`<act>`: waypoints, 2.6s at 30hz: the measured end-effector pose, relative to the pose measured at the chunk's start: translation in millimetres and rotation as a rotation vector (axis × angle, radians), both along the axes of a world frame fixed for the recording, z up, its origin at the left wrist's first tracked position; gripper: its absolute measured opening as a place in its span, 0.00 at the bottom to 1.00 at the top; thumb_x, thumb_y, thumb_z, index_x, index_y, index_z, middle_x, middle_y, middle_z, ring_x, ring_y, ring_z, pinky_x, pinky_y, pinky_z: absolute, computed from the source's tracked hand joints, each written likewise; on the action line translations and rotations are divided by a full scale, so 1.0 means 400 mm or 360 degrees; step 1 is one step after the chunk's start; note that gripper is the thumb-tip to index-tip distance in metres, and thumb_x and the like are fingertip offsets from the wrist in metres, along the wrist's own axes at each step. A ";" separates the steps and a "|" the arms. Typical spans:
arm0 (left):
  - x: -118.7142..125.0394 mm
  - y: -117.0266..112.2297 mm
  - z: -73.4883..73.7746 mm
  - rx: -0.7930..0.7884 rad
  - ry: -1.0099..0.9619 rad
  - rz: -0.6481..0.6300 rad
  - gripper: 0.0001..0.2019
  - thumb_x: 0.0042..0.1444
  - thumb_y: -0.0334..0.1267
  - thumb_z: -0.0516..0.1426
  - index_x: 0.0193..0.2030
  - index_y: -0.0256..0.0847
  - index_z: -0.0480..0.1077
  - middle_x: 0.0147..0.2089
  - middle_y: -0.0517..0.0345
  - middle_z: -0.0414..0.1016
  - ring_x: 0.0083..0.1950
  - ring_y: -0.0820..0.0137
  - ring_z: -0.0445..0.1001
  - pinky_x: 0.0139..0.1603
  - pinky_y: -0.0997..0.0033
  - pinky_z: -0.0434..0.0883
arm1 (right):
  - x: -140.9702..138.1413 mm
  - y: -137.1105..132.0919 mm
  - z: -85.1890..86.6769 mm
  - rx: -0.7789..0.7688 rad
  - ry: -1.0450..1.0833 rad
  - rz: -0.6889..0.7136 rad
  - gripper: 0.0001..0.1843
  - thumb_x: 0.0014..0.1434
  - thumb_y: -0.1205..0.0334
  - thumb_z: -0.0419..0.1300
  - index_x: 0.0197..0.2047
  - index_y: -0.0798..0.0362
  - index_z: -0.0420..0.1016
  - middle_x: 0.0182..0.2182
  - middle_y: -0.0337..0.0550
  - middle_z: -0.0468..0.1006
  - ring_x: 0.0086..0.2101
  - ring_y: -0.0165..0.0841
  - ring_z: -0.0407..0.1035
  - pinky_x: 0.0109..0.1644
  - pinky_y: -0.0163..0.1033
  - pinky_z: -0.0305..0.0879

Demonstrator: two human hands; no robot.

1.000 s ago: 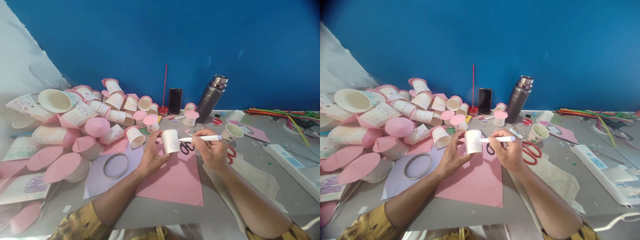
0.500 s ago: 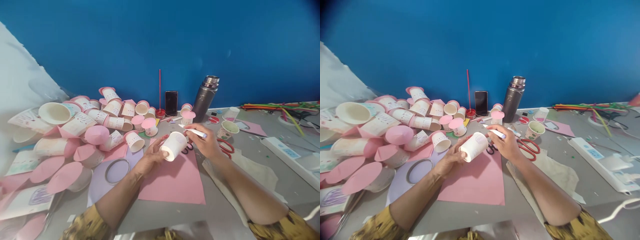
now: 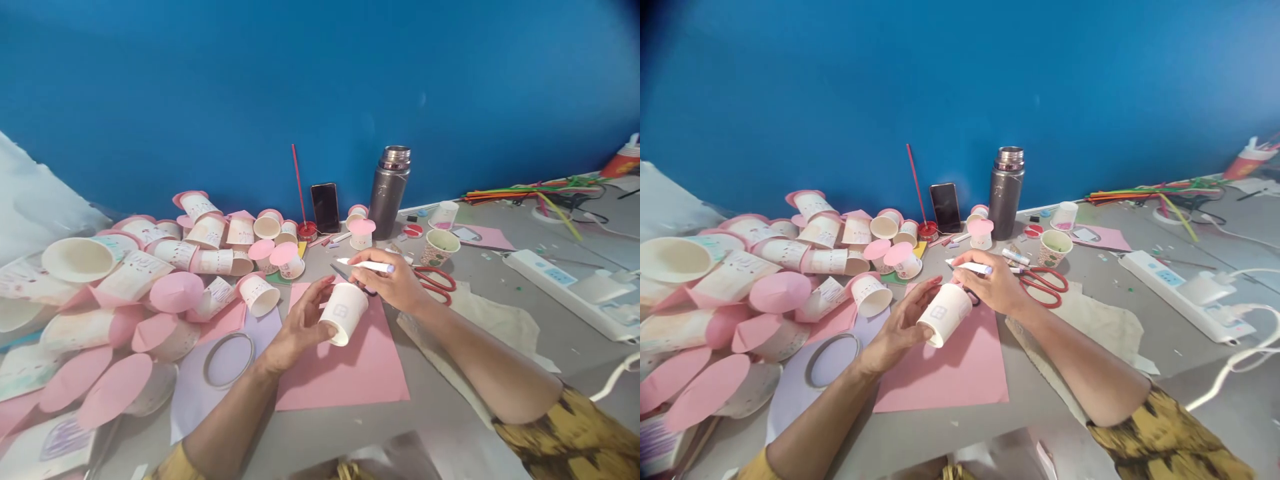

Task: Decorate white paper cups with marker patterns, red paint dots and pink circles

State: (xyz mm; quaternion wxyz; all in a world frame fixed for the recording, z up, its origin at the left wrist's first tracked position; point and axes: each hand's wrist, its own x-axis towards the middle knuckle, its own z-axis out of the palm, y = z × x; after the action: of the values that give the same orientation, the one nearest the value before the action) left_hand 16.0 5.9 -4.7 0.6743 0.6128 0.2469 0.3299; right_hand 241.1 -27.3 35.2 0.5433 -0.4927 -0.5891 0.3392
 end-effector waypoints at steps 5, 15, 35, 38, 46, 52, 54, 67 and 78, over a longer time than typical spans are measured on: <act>-0.001 -0.008 -0.002 0.0208 0.0084 0.0009 0.41 0.49 0.46 0.72 0.70 0.52 0.65 0.67 0.43 0.70 0.70 0.47 0.68 0.61 0.46 0.72 | -0.003 0.002 -0.004 -0.0013 -0.0209 0.0016 0.10 0.54 0.58 0.69 0.38 0.53 0.81 0.31 0.39 0.82 0.31 0.31 0.73 0.34 0.34 0.68; 0.007 -0.004 -0.006 0.0118 -0.0074 0.0393 0.38 0.50 0.50 0.72 0.65 0.47 0.65 0.65 0.45 0.67 0.64 0.53 0.69 0.56 0.55 0.74 | -0.012 0.017 -0.018 -0.0168 0.0503 -0.0300 0.17 0.47 0.54 0.73 0.38 0.52 0.77 0.22 0.32 0.75 0.18 0.26 0.65 0.19 0.32 0.64; 0.007 -0.005 -0.023 0.1930 0.0722 0.1305 0.46 0.57 0.40 0.68 0.76 0.40 0.48 0.66 0.34 0.64 0.68 0.48 0.66 0.63 0.46 0.74 | -0.103 -0.026 -0.054 -0.0387 0.1016 0.0027 0.29 0.41 0.54 0.82 0.41 0.52 0.76 0.26 0.30 0.77 0.25 0.30 0.77 0.33 0.39 0.80; -0.008 0.010 0.000 0.2153 0.0699 0.1295 0.43 0.59 0.36 0.65 0.76 0.37 0.49 0.66 0.34 0.65 0.69 0.49 0.66 0.65 0.47 0.72 | -0.109 -0.027 -0.054 -0.0367 0.0965 0.0106 0.28 0.42 0.53 0.81 0.41 0.53 0.75 0.26 0.33 0.79 0.27 0.33 0.79 0.31 0.38 0.79; -0.032 0.037 0.043 0.2226 0.0797 0.1075 0.41 0.58 0.38 0.66 0.75 0.41 0.54 0.66 0.36 0.68 0.67 0.49 0.70 0.62 0.49 0.75 | -0.095 -0.016 -0.048 -0.0338 0.0793 0.0173 0.27 0.47 0.51 0.78 0.43 0.51 0.71 0.26 0.32 0.77 0.29 0.35 0.79 0.31 0.38 0.76; -0.051 0.046 0.091 0.1778 0.0857 0.1308 0.41 0.52 0.48 0.68 0.71 0.39 0.62 0.68 0.35 0.64 0.67 0.45 0.69 0.58 0.46 0.79 | -0.009 0.015 -0.039 -0.0101 -0.0917 -0.0162 0.17 0.68 0.64 0.61 0.59 0.50 0.71 0.47 0.45 0.84 0.41 0.36 0.79 0.47 0.42 0.73; -0.055 0.043 0.102 0.1573 0.0927 0.1279 0.41 0.51 0.50 0.68 0.70 0.41 0.63 0.65 0.39 0.67 0.59 0.49 0.75 0.56 0.45 0.79 | -0.006 0.022 -0.050 -0.0083 -0.1165 -0.0134 0.22 0.64 0.71 0.62 0.62 0.53 0.72 0.52 0.52 0.82 0.50 0.42 0.77 0.53 0.45 0.70; -0.069 0.046 -0.012 0.0471 0.0461 0.0740 0.37 0.50 0.48 0.69 0.65 0.41 0.64 0.67 0.38 0.72 0.69 0.48 0.72 0.65 0.45 0.73 | 0.089 0.038 0.011 -0.0459 -0.1974 -0.0376 0.20 0.66 0.72 0.55 0.58 0.56 0.79 0.55 0.62 0.79 0.58 0.52 0.70 0.53 0.47 0.67; -0.053 0.036 -0.050 0.0027 0.0121 0.0568 0.37 0.45 0.39 0.68 0.63 0.44 0.62 0.72 0.39 0.67 0.74 0.48 0.66 0.68 0.48 0.71 | 0.177 0.054 0.006 -0.0654 -0.1901 -0.0492 0.11 0.63 0.65 0.60 0.44 0.56 0.83 0.44 0.58 0.85 0.47 0.47 0.77 0.46 0.43 0.67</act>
State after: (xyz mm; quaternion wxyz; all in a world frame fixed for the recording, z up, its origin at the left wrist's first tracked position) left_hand -5.3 20.3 -24.7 0.5902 0.5769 0.3741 0.4229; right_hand 311.7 -5.8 37.6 0.0594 -0.7694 -0.6352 0.0305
